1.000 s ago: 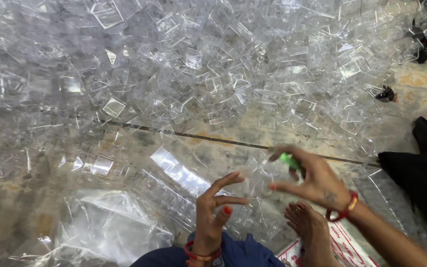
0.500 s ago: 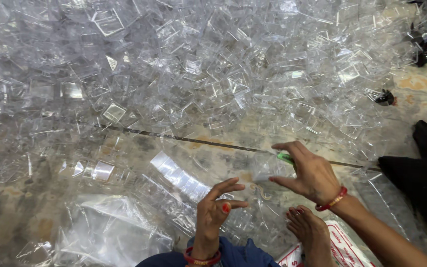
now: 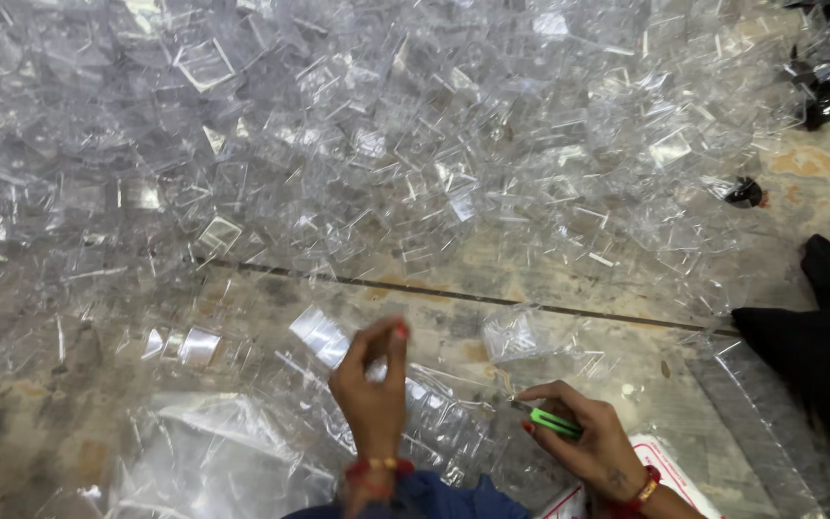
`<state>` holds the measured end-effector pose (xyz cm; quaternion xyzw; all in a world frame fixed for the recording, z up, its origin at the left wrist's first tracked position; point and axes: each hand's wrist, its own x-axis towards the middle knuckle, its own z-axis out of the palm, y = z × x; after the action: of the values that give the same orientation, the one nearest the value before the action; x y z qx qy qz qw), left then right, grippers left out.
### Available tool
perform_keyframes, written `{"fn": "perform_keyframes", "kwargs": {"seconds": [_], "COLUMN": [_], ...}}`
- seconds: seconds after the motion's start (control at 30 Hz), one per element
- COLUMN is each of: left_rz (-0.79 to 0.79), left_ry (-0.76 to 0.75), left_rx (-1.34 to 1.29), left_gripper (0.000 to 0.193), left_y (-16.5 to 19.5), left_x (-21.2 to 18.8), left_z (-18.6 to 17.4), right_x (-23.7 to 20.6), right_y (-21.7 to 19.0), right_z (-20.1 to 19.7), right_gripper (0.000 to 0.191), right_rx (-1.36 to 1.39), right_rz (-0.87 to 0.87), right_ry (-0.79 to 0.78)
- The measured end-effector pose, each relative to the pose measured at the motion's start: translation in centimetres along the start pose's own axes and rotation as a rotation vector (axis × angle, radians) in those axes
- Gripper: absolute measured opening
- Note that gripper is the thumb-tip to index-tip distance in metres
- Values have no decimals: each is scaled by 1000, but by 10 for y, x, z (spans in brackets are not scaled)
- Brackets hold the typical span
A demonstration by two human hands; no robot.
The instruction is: The person sits on the floor among a large pile of clear plastic boxes and uses a green utility knife to trim excess plastic from each box, then stacks the finished boxes and wraps stacks in clear plastic film. Other workers nearby perform the same trimming and wrapping work.
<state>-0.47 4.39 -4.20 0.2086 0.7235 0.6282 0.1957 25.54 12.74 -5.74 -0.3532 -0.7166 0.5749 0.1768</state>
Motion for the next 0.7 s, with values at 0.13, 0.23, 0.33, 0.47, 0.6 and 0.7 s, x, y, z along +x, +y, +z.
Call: {"fn": "perform_keyframes", "kwargs": {"seconds": [0.13,0.23,0.33,0.47,0.6,0.7], "left_rz": [342,513,552,646,381,304], "left_ry": [-262,-407,-380,-210,-115,-268], "left_rx": [616,1086,1205,858,398,16], "left_gripper": [29,55,83,77,62,55], "left_y": [-2,-10,-16,-9,13,26], "left_x": [54,81,87,71,35,12], "left_z": [23,46,51,26,-6,-26], "right_x": [5,8,7,4,3,14], "right_y": [16,23,24,5,-32,-55], "right_z": [4,5,5,3,-2,-6], "right_gripper": [32,33,36,34,41,43], "right_rx": [-1,-102,-157,-61,493,353], "right_rz": [39,138,242,28,253,261], "right_ry": [50,34,25,86,53,57]}}
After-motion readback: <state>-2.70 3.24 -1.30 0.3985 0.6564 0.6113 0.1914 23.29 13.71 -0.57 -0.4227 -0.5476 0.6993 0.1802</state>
